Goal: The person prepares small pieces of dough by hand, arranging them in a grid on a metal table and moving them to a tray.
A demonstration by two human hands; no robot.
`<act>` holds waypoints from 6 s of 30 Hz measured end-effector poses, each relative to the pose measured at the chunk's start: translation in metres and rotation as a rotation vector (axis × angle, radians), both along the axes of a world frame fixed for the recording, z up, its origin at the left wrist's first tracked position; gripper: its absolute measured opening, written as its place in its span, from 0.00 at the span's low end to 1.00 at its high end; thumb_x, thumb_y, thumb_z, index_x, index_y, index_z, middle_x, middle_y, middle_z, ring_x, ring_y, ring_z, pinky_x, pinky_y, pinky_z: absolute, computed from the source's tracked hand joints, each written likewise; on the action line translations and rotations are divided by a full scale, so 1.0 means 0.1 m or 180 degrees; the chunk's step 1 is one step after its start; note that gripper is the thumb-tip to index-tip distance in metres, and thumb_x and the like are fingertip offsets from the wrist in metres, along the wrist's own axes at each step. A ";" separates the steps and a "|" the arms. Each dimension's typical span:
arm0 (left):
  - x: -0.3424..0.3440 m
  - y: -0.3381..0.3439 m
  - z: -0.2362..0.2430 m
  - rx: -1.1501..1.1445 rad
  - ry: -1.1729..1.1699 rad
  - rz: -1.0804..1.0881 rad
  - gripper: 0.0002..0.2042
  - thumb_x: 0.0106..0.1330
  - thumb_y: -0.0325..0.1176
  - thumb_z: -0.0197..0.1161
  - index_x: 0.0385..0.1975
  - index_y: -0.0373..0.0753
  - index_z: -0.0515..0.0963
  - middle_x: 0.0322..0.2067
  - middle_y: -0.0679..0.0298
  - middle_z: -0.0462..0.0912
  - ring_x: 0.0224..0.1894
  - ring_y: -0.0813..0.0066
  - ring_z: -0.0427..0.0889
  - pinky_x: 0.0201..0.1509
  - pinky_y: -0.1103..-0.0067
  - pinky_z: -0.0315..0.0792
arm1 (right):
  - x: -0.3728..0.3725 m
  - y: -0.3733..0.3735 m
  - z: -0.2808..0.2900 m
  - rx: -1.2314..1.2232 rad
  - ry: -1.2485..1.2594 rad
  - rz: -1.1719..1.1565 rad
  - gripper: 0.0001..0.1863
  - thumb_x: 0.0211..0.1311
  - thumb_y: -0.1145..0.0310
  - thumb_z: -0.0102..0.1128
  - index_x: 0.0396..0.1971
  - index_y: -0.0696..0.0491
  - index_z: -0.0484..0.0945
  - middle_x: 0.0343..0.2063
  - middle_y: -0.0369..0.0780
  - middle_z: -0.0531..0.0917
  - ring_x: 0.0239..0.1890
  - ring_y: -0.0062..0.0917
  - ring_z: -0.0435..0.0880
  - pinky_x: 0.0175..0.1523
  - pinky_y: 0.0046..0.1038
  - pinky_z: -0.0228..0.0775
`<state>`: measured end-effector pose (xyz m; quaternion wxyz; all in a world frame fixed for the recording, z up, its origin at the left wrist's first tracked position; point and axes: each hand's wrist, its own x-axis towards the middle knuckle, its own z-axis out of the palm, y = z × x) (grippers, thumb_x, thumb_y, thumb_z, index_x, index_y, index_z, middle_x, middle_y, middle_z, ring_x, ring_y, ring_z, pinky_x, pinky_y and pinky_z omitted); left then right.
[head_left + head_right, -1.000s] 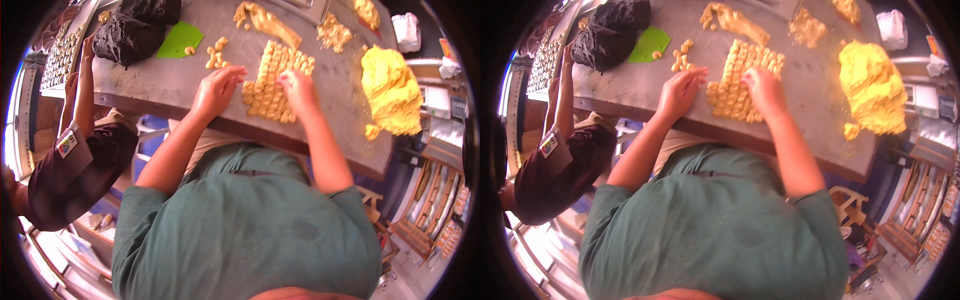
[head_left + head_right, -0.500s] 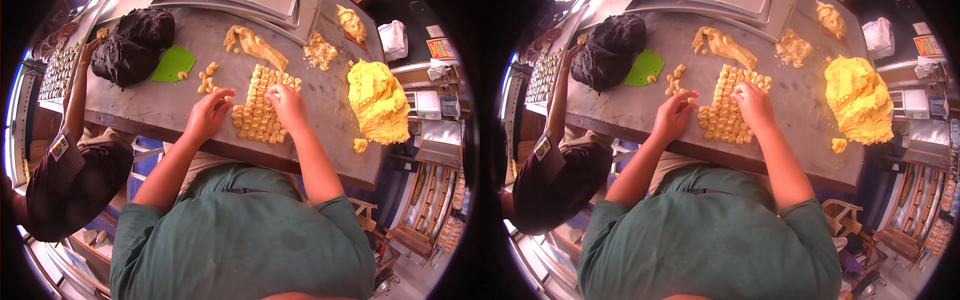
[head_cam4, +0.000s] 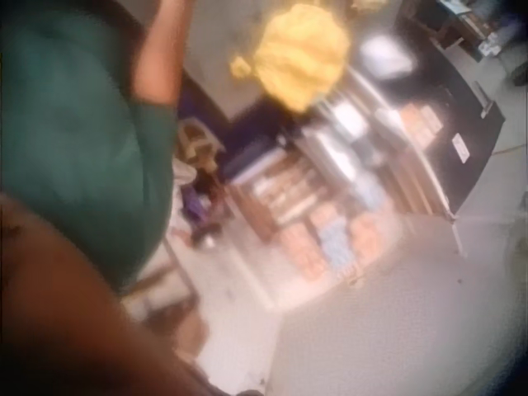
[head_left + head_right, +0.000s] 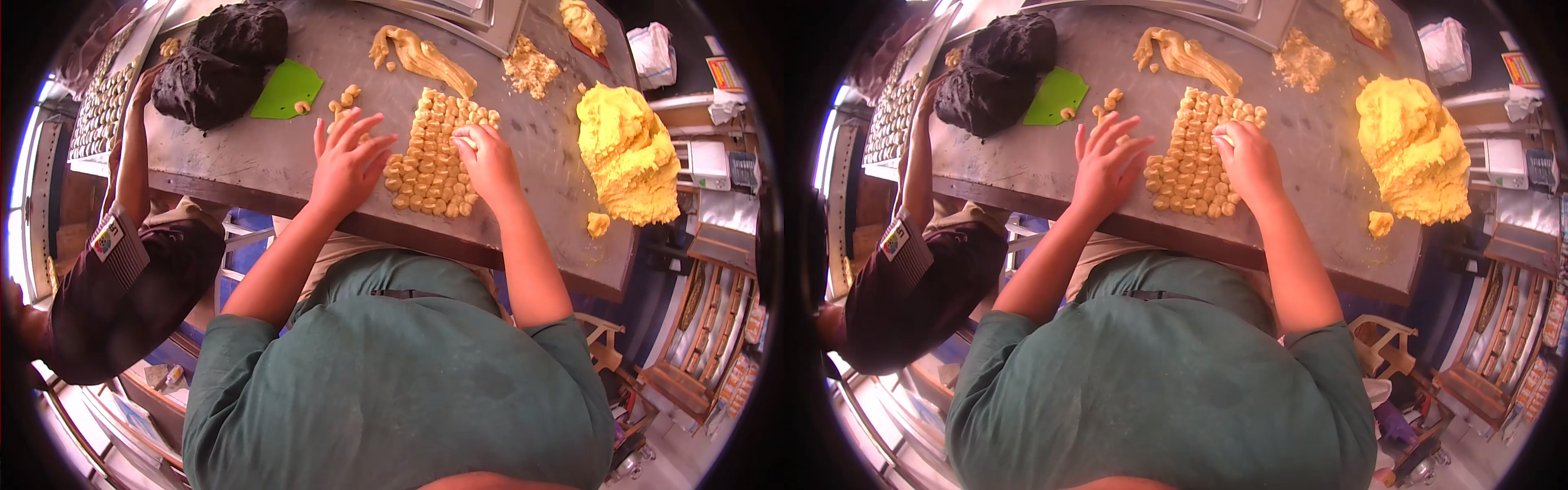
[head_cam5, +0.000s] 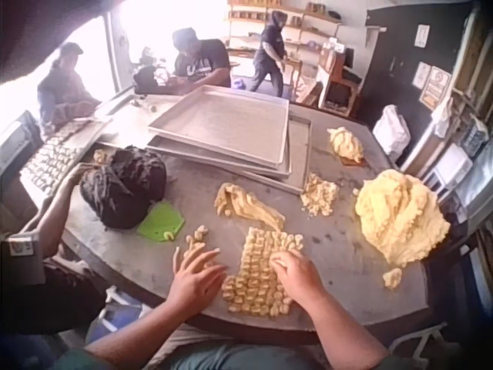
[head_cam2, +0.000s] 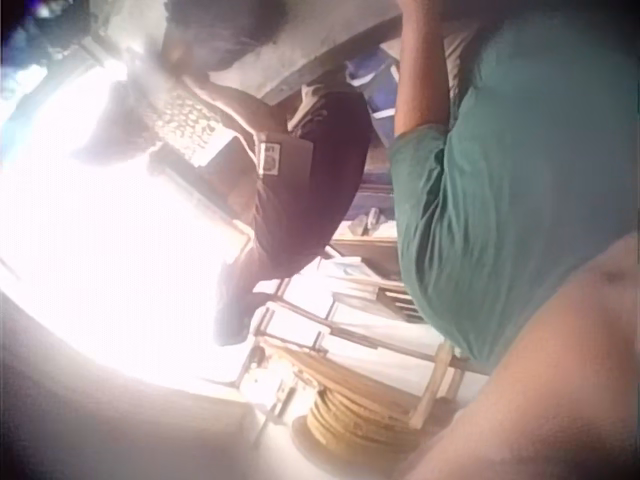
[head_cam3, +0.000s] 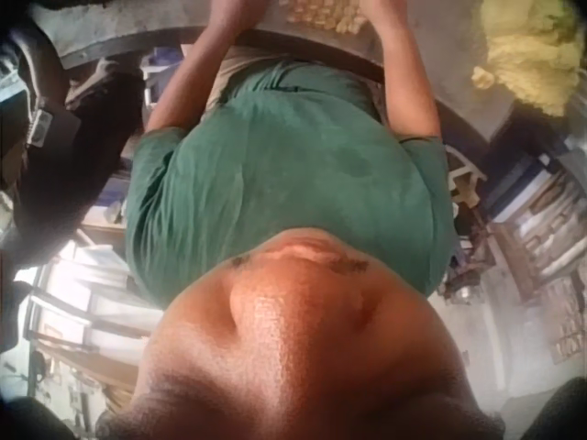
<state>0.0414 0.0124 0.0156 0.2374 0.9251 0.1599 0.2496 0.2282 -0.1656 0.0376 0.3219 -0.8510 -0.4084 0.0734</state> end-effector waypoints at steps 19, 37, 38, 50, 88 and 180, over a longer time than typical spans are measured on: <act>0.00 0.02 -0.06 0.0126 0.0400 -0.0357 0.09 0.65 0.45 0.66 0.41 0.53 0.83 0.41 0.71 0.86 0.61 0.70 0.74 0.75 0.54 0.45 | 0.08 0.23 -0.05 0.0012 -0.0357 -0.0037 0.10 0.65 0.65 0.64 0.42 0.53 0.81 0.40 0.44 0.85 0.44 0.41 0.83 0.50 0.39 0.76; 0.04 0.03 -0.14 0.0184 0.0281 -0.0201 0.10 0.62 0.45 0.67 0.41 0.54 0.85 0.39 0.74 0.87 0.55 0.72 0.77 0.66 0.63 0.56 | 0.23 0.34 -0.03 -0.0419 -0.0201 -0.0322 0.10 0.64 0.64 0.65 0.40 0.53 0.81 0.42 0.44 0.84 0.48 0.41 0.82 0.52 0.40 0.74; 0.06 0.03 -0.15 0.0255 0.0240 -0.0169 0.10 0.62 0.44 0.67 0.42 0.54 0.84 0.39 0.73 0.86 0.55 0.72 0.77 0.66 0.63 0.56 | 0.25 0.35 -0.02 -0.0440 -0.0220 -0.0313 0.10 0.64 0.64 0.65 0.40 0.53 0.81 0.42 0.44 0.84 0.48 0.41 0.82 0.52 0.40 0.74; 0.01 0.12 -0.06 -0.0265 -0.0839 -0.0203 0.08 0.64 0.31 0.69 0.42 0.44 0.85 0.39 0.65 0.87 0.40 0.65 0.84 0.50 0.70 0.73 | 0.30 0.21 -0.05 -0.0245 -0.0497 -0.0070 0.08 0.68 0.64 0.60 0.40 0.53 0.80 0.39 0.45 0.84 0.44 0.43 0.83 0.49 0.41 0.75; 0.03 0.10 -0.09 -0.2054 -0.0596 0.0048 0.12 0.69 0.27 0.64 0.50 0.37 0.81 0.40 0.58 0.85 0.38 0.71 0.85 0.47 0.77 0.78 | 0.52 0.51 -0.12 0.0155 -0.0583 -0.0324 0.08 0.66 0.66 0.61 0.40 0.54 0.81 0.40 0.44 0.84 0.44 0.42 0.82 0.51 0.41 0.74; -0.50 0.14 0.13 -0.1429 0.0280 -0.0176 0.14 0.64 0.37 0.70 0.47 0.41 0.81 0.40 0.60 0.85 0.43 0.59 0.84 0.47 0.67 0.79 | 0.40 -0.60 -0.67 0.1166 0.0458 -0.0866 0.12 0.73 0.66 0.59 0.46 0.59 0.81 0.41 0.42 0.83 0.40 0.25 0.82 0.45 0.27 0.76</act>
